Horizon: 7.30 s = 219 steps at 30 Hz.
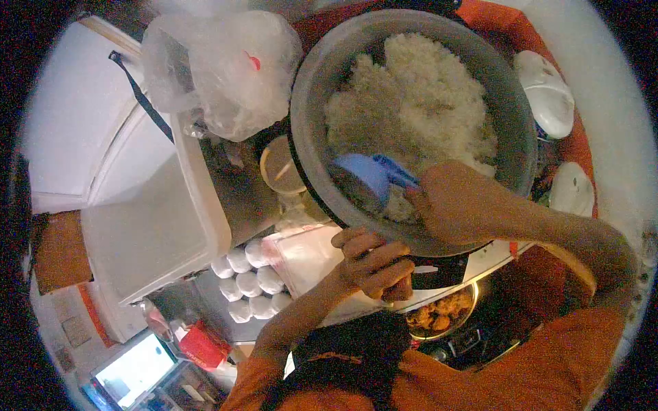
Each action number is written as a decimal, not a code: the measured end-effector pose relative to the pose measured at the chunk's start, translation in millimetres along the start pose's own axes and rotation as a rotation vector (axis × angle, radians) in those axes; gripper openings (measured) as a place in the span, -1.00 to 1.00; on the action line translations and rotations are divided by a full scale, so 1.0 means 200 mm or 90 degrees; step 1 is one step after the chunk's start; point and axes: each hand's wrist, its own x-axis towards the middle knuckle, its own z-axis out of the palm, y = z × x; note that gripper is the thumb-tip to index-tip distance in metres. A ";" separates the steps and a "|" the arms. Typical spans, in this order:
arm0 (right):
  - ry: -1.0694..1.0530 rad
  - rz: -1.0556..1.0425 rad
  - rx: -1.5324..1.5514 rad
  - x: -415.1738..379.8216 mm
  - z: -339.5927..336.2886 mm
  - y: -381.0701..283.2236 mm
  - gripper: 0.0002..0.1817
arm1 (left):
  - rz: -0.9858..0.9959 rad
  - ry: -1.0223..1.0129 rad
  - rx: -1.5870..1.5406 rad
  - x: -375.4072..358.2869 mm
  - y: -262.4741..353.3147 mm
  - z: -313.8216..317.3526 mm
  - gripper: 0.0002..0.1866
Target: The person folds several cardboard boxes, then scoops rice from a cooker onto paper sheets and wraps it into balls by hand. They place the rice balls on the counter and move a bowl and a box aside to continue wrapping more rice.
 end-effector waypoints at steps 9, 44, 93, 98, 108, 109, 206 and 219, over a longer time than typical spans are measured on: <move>-0.025 0.178 0.841 -0.26 0.03 0.11 -0.65 | -0.058 -0.029 0.025 -0.03 0.12 -0.24 -0.56; 0.507 0.316 0.076 -0.13 1.98 0.18 -0.44 | -0.393 -0.708 0.314 -1.49 0.48 -0.88 0.04; 0.193 -0.013 0.142 0.01 1.74 -0.01 -0.49 | -0.253 -0.442 0.284 -1.34 0.37 -0.60 -0.42; 0.079 -0.079 0.267 0.08 1.92 0.25 -0.57 | -0.275 -0.397 0.277 -1.29 0.32 -0.58 -0.44; 0.497 -0.161 0.268 0.61 1.63 -0.20 -0.65 | -0.364 -0.438 0.148 -1.33 0.14 -0.57 -0.48; 0.467 -0.199 0.267 0.61 1.61 -0.22 -0.67 | -0.436 -0.442 0.118 -1.32 0.12 -0.57 -0.50; 0.250 0.141 -0.259 0.70 0.39 0.07 -0.81 | -0.745 0.250 -0.394 0.30 -0.16 -0.11 -0.05; -0.310 -0.202 -0.332 0.66 0.32 0.11 -0.82 | -0.867 0.193 -0.517 0.28 -0.23 -0.18 -0.07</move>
